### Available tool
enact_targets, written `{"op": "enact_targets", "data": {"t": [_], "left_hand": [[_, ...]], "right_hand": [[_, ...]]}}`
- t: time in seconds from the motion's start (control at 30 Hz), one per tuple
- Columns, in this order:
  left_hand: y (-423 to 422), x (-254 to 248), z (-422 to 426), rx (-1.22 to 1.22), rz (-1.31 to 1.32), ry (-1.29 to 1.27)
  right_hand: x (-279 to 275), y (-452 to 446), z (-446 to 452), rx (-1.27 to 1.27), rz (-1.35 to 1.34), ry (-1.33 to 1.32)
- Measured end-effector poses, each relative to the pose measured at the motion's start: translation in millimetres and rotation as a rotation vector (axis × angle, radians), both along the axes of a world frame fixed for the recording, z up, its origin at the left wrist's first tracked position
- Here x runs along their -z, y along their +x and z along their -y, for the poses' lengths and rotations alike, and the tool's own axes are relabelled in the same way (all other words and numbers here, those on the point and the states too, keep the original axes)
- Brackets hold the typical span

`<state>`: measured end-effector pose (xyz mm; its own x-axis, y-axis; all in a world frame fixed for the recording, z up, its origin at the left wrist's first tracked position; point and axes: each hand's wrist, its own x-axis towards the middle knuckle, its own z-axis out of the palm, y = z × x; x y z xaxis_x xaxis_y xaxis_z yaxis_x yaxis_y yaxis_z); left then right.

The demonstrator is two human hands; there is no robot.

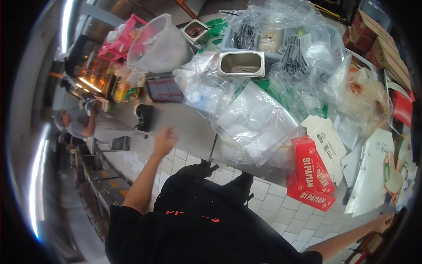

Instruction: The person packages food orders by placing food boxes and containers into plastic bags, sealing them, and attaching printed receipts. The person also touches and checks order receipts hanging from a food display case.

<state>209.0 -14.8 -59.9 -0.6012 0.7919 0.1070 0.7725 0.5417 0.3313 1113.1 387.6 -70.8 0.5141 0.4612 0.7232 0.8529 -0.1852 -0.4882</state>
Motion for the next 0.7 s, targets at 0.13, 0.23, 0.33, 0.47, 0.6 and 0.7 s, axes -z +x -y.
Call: {"op": "enact_targets", "data": {"t": [0.13,0.23,0.33,0.47,0.6,0.7], "left_hand": [[85.0,-0.2,-118.3,0.653,0.072,0.133],[104.5,47.8,-161.0,0.953,-0.066,0.135],[100.9,60.7,-170.9,1.017,-0.181,0.023],[76.8,68.6,-173.6,1.181,-0.203,0.050],[72.0,76.5,-185.8,1.212,-0.086,0.135],[68.9,67.2,-199.0,1.189,0.105,0.157]], "right_hand": [[-68.7,-246.2,105.1,-0.576,-0.178,-0.052],[-100.9,-464.7,170.5,-1.367,-0.231,-0.491],[-65.0,-593.7,196.7,-1.475,-0.243,-0.913],[40.6,-633.8,217.8,-1.228,0.189,-1.001],[52.2,-633.6,231.0,-1.226,-0.019,-0.908],[37.8,-633.6,229.4,-1.219,-0.109,-0.893]]}}
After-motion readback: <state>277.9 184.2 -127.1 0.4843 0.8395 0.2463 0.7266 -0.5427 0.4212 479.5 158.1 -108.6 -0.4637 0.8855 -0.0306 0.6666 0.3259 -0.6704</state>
